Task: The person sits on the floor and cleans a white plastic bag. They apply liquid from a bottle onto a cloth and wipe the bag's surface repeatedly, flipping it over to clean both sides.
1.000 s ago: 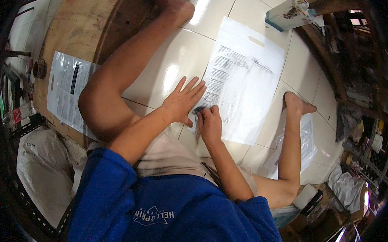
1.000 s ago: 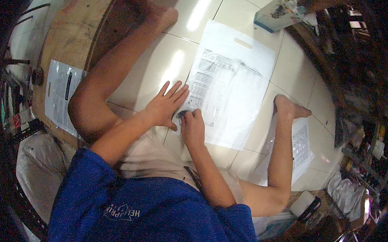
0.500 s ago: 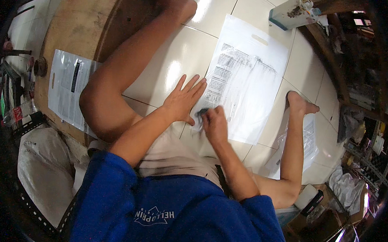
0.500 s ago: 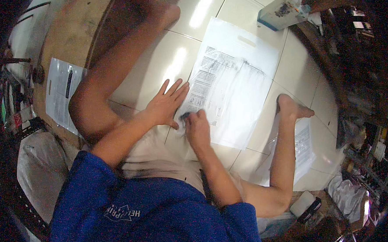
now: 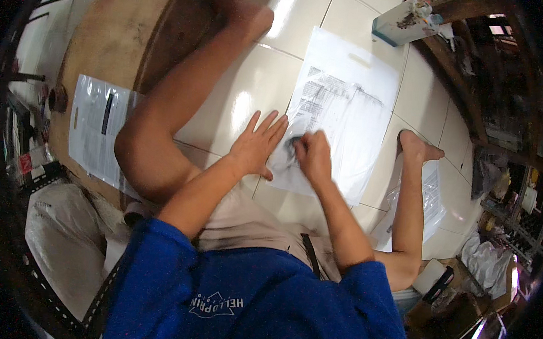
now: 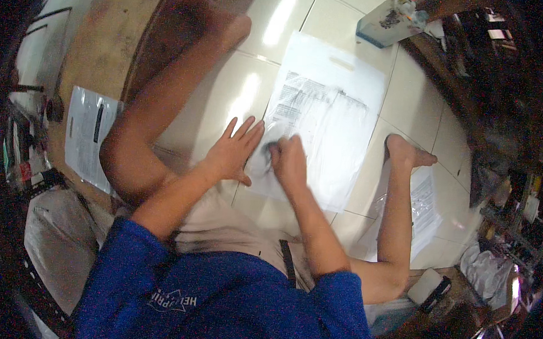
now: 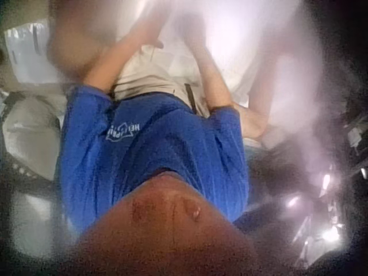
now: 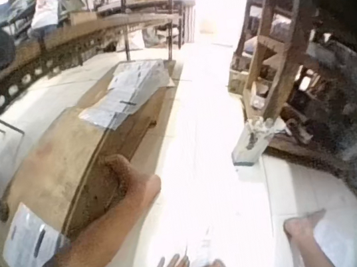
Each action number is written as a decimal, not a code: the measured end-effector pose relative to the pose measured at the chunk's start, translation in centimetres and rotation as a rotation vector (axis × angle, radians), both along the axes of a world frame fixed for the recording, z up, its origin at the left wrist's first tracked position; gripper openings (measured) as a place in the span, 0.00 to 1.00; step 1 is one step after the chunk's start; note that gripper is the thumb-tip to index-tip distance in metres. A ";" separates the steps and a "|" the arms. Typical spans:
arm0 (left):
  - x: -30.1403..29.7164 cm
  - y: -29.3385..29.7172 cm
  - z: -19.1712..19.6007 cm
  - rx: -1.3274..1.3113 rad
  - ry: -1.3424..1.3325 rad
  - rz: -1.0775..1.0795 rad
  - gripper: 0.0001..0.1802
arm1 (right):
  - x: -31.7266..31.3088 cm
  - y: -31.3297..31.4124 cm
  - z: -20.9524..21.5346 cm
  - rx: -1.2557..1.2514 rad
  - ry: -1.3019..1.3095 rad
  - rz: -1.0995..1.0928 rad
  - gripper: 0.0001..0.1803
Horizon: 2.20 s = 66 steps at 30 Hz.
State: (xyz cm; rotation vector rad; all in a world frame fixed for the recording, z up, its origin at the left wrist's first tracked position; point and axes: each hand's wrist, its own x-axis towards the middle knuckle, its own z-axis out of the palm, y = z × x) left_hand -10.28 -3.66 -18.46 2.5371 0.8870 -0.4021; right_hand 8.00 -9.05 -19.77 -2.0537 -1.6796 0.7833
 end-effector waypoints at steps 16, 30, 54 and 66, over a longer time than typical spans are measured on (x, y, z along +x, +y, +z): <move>0.3 -0.5 0.6 0.076 0.041 -0.024 0.74 | 2.2 11.3 -2.1 0.134 -0.067 -0.144 0.11; 0.6 -1.7 0.6 0.086 0.138 -0.109 0.70 | 1.7 11.0 -2.0 0.069 -0.100 -0.150 0.10; 0.8 -2.2 0.7 0.102 0.197 -0.100 0.71 | 2.4 7.8 -2.2 0.031 -0.047 -0.050 0.09; 0.6 -1.5 1.7 0.046 0.133 -0.107 0.67 | 3.2 14.3 -1.9 0.031 -0.042 -0.227 0.10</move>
